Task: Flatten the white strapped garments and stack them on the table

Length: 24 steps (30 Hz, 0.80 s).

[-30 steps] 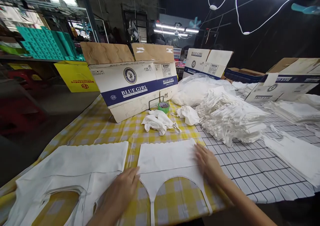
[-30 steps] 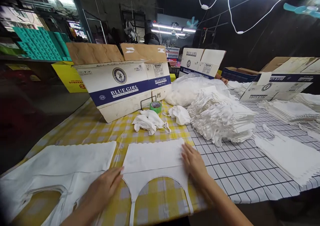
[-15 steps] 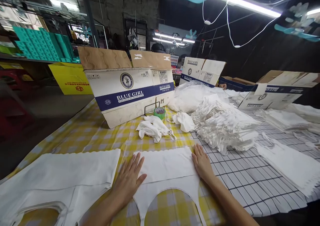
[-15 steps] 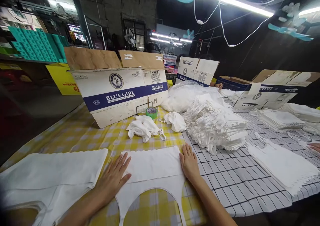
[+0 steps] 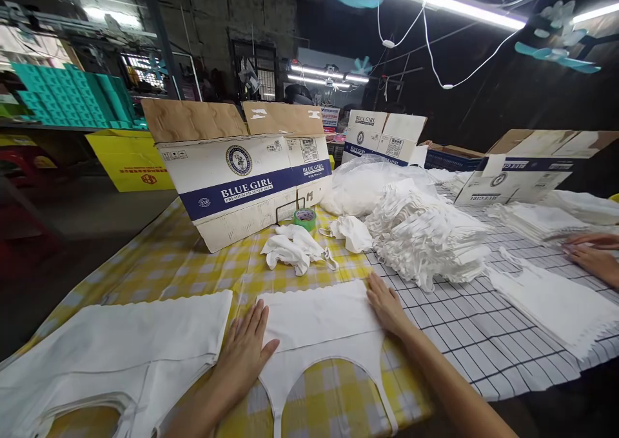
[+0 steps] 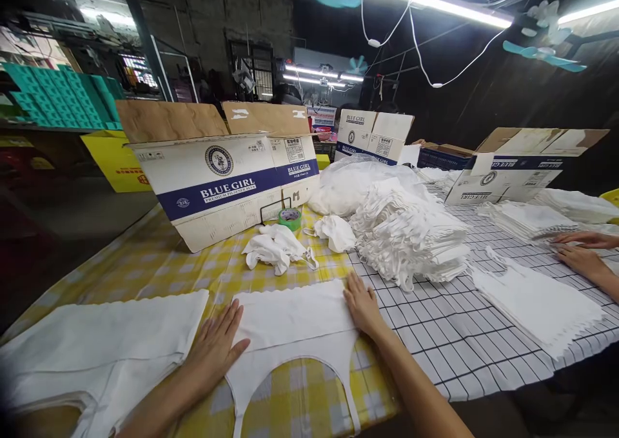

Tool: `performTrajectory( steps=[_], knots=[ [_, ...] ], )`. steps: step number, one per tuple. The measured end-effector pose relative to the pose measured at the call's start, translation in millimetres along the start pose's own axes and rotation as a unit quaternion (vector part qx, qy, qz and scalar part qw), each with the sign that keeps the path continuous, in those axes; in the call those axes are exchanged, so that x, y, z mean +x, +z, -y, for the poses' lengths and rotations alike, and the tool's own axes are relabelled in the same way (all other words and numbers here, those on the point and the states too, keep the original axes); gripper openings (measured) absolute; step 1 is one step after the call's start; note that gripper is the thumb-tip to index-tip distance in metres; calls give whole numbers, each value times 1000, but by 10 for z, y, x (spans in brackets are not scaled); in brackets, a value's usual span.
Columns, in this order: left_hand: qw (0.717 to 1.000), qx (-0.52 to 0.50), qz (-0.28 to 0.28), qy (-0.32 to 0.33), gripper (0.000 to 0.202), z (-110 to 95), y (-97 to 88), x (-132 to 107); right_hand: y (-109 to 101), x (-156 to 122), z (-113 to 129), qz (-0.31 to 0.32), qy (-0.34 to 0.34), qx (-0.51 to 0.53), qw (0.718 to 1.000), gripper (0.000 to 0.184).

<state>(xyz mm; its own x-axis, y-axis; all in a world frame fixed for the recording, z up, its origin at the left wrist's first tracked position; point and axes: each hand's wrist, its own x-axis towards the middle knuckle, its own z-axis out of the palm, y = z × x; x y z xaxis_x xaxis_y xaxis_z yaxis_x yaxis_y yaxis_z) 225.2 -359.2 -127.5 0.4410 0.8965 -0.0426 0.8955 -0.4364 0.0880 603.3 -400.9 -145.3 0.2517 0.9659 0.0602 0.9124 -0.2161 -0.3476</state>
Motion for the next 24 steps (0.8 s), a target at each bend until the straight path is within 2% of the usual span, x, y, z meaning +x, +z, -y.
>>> performTrajectory(
  steps=[3, 6, 8, 11, 13, 16, 18, 20, 22, 24],
  knots=[
    [1000, 3, 13, -21, 66, -49, -95, 42, -51, -10, -57, -81, 92, 43, 992, 58],
    [1000, -16, -19, 7, 63, -167, -97, 99, -61, -107, 16, -116, 58, 8, 992, 56],
    [997, -35, -39, 55, 60, -256, -29, 118, -49, -193, 114, -87, -9, -33, 996, 53],
    [992, -44, -51, 108, 57, -351, 105, 102, -47, -272, 209, 1, -89, -74, 993, 49],
    [991, -38, -62, 116, 57, -380, 166, 74, -58, -269, 201, 30, -87, -86, 992, 48],
    [991, -33, -72, 110, 57, -392, 191, 39, -56, -218, 137, 23, -53, -89, 994, 49],
    [991, -34, -64, 110, 57, -381, 177, 29, -49, -207, 113, -1, -37, -75, 996, 49],
    [992, -41, -39, 113, 58, -345, 140, 33, -77, -271, 131, -52, -20, -38, 998, 49],
    [991, -53, 4, 121, 61, -285, 72, 50, -181, -450, 185, -109, -3, 31, 994, 47],
    [988, -74, 62, 120, 61, -221, -30, 82, -368, -760, 251, -121, 14, 129, 984, 42]
  ],
)
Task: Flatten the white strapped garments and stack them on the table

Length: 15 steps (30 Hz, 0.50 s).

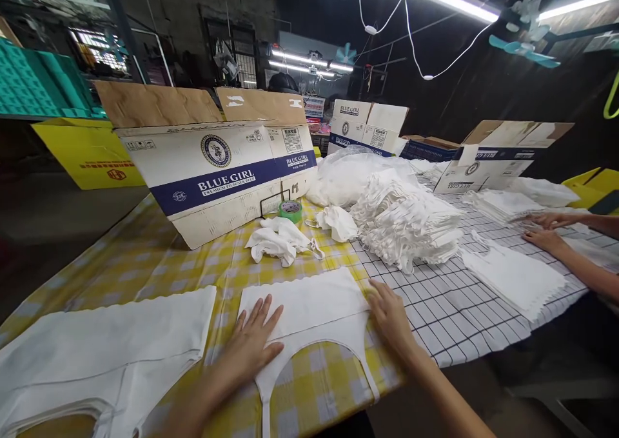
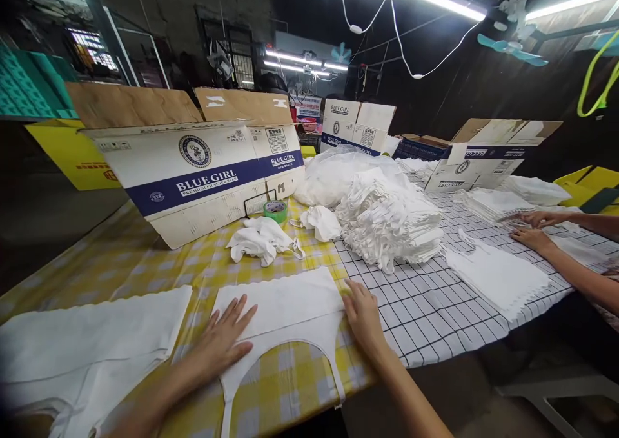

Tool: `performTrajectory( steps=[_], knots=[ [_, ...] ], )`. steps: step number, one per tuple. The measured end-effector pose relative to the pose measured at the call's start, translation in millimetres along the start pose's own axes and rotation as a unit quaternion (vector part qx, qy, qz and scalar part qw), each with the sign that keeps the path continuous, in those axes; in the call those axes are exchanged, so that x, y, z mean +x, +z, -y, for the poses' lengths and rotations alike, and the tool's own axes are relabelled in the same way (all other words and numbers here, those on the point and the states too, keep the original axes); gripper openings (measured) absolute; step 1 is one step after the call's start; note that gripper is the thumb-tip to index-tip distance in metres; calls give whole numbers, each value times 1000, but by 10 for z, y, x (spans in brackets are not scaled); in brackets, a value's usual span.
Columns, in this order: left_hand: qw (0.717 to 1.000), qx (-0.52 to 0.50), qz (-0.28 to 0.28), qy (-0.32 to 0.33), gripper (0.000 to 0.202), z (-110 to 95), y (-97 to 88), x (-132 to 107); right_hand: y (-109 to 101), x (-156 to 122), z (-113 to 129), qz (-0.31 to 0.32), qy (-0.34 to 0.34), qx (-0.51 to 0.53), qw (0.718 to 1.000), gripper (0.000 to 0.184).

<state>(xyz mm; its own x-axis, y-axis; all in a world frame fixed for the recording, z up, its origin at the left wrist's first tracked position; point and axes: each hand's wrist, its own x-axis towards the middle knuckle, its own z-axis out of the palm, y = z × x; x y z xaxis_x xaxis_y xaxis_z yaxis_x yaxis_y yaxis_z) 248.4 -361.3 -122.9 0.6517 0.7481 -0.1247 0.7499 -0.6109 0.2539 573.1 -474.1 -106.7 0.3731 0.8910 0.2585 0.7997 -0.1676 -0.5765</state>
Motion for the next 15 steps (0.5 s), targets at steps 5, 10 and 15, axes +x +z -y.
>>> performTrajectory(
  steps=[5, 10, 15],
  knots=[
    [997, -69, 26, -23, 51, -118, -232, 123, -646, -916, 65, 343, 69, 193, 917, 43],
    [995, -75, -14, 67, 58, -752, -33, 334, -343, -1557, -361, 363, 176, 120, 907, 51],
    [987, -80, 34, 136, 64, -1353, 192, 128, 322, -1615, -377, 264, 205, 342, 879, 73]
  ],
)
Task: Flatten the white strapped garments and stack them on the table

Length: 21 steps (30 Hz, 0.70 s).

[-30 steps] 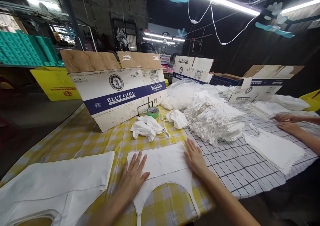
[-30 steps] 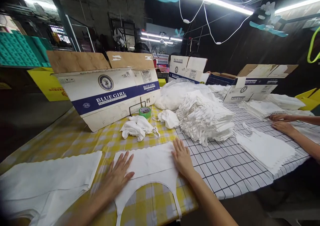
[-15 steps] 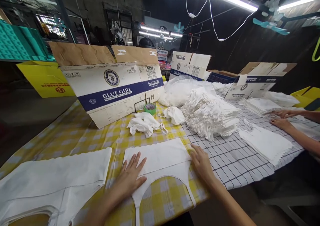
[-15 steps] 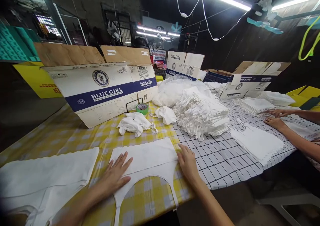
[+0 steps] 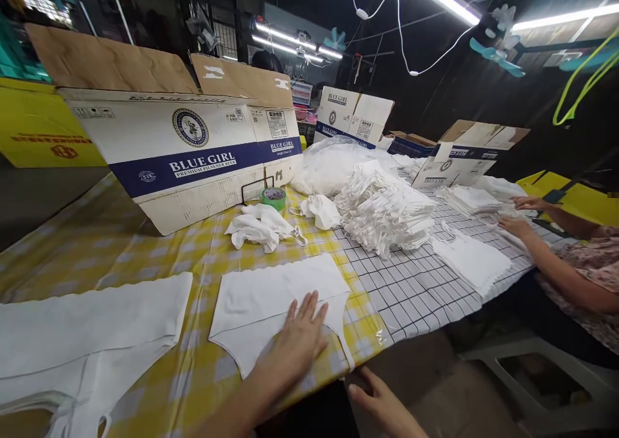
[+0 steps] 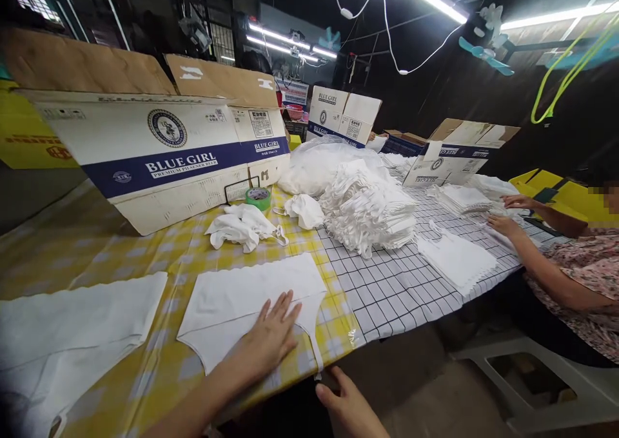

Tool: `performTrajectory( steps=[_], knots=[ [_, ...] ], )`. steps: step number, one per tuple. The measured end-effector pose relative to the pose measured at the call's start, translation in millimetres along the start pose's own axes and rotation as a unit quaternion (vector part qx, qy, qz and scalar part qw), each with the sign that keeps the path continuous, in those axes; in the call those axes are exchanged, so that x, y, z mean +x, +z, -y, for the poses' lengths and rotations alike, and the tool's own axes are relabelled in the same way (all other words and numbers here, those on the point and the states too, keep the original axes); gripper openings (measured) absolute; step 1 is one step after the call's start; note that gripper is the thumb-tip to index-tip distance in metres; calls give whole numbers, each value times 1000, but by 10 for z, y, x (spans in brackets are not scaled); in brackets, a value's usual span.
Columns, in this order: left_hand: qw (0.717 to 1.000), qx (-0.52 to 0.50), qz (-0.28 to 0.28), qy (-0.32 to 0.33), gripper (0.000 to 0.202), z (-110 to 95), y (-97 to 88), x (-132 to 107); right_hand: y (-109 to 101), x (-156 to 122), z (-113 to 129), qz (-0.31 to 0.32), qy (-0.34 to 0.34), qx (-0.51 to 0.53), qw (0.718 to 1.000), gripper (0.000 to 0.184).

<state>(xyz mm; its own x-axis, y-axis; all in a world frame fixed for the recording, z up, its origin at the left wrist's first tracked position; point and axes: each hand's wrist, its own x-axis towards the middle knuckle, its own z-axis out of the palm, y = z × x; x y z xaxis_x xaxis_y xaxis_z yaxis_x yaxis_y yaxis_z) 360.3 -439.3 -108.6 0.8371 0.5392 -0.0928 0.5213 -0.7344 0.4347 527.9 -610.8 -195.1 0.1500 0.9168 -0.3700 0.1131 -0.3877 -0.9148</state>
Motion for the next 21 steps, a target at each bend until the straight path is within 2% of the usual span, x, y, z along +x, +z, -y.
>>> performTrajectory(
  steps=[3, 5, 6, 7, 10, 11, 15, 16, 19, 21],
  knots=[
    [994, -69, 39, 74, 63, -198, -17, -246, 191, 60, 70, -8, -18, 73, 997, 67],
    [979, -121, 74, 147, 58, -234, -96, -361, 239, 44, 108, -4, -27, 78, 997, 55],
    [976, -128, 77, 160, 54, -226, -137, -383, 243, 31, 110, -1, -34, 74, 997, 50],
    [980, -117, 64, 149, 52, -205, -169, -381, 238, 19, 102, 0, -41, 68, 997, 46],
    [999, -23, -37, 20, 54, -123, -191, -316, 193, -14, 42, -14, -40, 53, 998, 44],
    [998, -4, -55, 0, 54, -109, -177, -300, 175, -25, 22, -16, -37, 51, 998, 43],
    [993, -79, -35, 85, 36, -102, -129, -289, 127, -79, -14, -18, -31, 55, 998, 42],
    [991, -93, -61, 79, 32, -76, -134, -268, 126, -92, -15, -24, -26, 61, 998, 43],
    [978, -70, -198, -19, 28, 130, -171, -118, 144, -115, -13, -40, -12, 73, 996, 43],
    [972, -57, -222, -44, 25, 322, -186, -1, 160, -117, -8, -37, -14, 65, 997, 43]
  ],
)
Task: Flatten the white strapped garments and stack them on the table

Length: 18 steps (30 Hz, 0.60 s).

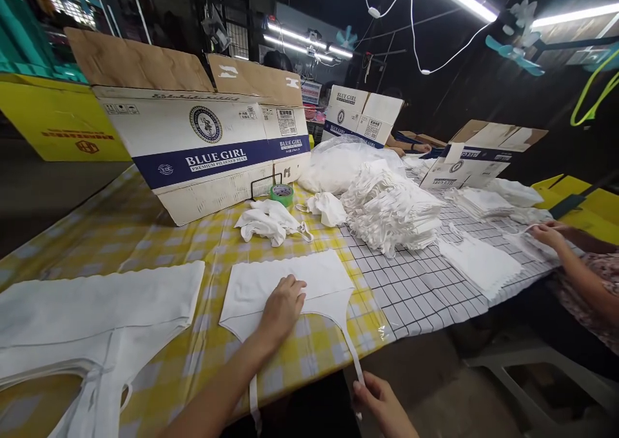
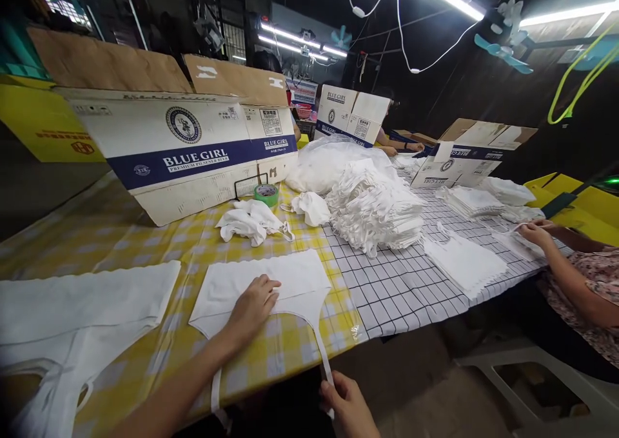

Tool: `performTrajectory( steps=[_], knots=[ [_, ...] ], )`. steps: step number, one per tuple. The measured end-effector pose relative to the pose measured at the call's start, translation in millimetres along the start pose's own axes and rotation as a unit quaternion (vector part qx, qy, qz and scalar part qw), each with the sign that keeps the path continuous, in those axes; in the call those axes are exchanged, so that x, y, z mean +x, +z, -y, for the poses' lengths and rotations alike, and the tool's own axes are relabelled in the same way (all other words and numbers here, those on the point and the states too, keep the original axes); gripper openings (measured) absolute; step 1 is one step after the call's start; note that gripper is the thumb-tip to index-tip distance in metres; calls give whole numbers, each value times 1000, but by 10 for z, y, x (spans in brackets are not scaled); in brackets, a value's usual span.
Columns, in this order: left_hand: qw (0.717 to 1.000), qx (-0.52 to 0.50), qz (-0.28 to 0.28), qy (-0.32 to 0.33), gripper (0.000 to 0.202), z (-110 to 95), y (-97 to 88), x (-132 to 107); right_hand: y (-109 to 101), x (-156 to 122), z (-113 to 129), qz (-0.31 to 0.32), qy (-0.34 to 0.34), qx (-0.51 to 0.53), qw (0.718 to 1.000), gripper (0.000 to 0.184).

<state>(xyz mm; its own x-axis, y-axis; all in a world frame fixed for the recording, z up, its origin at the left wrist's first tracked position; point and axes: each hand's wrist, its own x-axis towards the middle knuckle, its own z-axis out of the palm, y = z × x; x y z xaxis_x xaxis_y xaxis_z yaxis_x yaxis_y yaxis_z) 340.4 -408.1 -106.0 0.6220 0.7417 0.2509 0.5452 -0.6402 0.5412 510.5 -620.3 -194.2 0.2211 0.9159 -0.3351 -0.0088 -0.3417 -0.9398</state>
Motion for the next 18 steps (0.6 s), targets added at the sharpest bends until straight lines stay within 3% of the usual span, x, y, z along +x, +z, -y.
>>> performTrajectory(
  steps=[4, 8, 11, 15, 18],
  knots=[
    [999, -19, 32, 28, 19, 212, 32, 92, 27, 20, -1, 9, -8, -11, 1000, 42],
    [998, -38, 35, 31, 9, 192, 26, 52, 14, 23, -36, 11, -7, -26, 1000, 43],
    [999, -35, 33, 19, 6, 168, 15, 48, -81, -38, 19, 28, -7, -163, 986, 39],
    [998, -37, 47, 16, 17, 178, 5, 64, -234, -117, 457, 15, -10, -417, 909, 20],
    [998, -36, 60, 12, 21, 190, 10, 75, -198, 10, 981, -10, -78, -440, 895, 31]
  ],
)
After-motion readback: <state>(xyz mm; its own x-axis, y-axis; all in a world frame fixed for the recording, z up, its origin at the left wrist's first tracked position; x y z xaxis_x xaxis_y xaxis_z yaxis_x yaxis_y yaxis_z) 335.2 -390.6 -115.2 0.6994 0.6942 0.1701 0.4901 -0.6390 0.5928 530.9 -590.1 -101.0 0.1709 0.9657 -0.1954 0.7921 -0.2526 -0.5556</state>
